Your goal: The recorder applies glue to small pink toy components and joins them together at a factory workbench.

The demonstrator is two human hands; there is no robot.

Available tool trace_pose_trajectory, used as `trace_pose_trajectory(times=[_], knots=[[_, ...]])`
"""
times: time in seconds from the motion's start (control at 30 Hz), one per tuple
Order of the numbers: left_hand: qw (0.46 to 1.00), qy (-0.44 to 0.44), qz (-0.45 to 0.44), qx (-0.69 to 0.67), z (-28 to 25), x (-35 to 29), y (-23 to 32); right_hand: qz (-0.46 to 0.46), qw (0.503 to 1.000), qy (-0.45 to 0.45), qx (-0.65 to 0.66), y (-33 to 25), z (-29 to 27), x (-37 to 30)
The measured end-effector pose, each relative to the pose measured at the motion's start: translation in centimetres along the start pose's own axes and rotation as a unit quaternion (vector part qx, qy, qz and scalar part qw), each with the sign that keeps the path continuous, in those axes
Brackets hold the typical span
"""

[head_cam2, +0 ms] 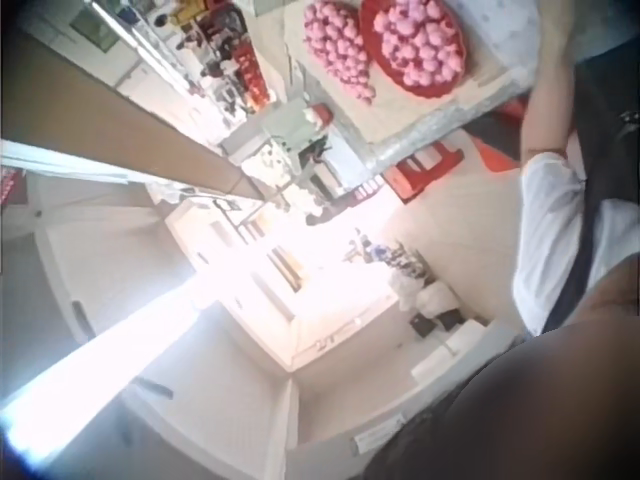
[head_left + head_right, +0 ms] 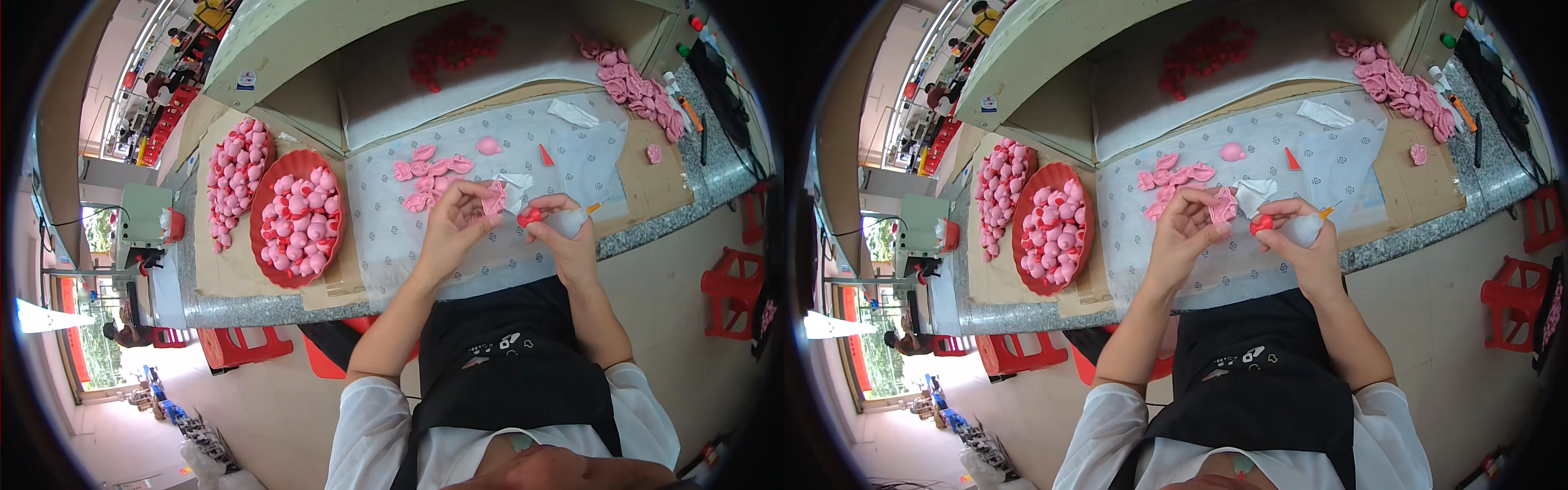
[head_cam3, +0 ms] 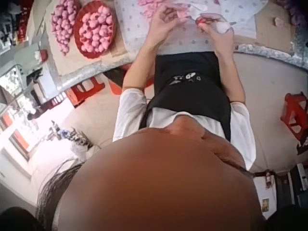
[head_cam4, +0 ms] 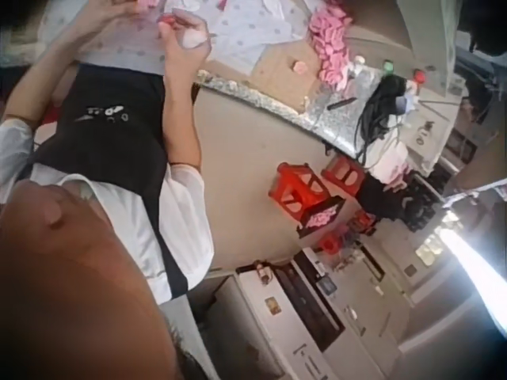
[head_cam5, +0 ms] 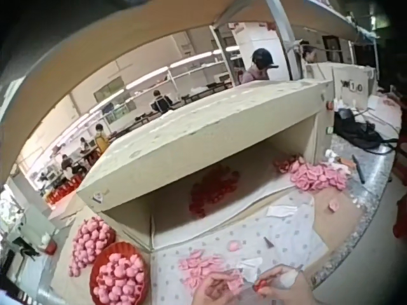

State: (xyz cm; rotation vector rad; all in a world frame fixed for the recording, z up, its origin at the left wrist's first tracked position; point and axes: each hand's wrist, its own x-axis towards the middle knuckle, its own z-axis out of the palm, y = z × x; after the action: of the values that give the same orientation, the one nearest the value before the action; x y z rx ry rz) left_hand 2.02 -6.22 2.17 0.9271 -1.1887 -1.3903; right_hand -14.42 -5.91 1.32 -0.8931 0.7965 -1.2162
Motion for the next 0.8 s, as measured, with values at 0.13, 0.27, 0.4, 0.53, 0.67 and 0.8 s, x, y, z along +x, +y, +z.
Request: trace_pose_trajectory(times=[0.13, 0.27, 0.4, 0.53, 0.67, 0.8], knots=[[0.988, 0.1, 0.05, -0.104, 1.7, -2.5, -1.9, -0.006, 1.0, -0.004, -0.029, 0.7, 1.0, -0.2], [0.964, 0.193, 0.148, 0.106, 3.0, -3.2, -2.5, 0.025, 1.0, 0.001, 0.005, 0.9, 1.5, -0.6], [0.964, 0.151, 0.159, 0.149, 2.3, -4.0, -3.4, 0.029, 0.999, 0.001, -0.015, 1.2, 1.8, -0.6], [0.975, 0.203, 0.088, 0.028, 2.5, -4.4, -3.0, -0.048, 0.995, -0.02, -0.085, 2.1, 2.1, -1.0], [0.961, 0.228, 0.151, 0.044, 3.0, -4.3, -2.7, -0.012, 0.999, -0.005, -0.039, 2.1, 2.7, -1.1], [0.96, 0.224, 0.154, 0.063, 2.8, -4.8, -3.0, 0.041, 0.999, -0.016, 0.012, 2.6, 2.6, -1.2]])
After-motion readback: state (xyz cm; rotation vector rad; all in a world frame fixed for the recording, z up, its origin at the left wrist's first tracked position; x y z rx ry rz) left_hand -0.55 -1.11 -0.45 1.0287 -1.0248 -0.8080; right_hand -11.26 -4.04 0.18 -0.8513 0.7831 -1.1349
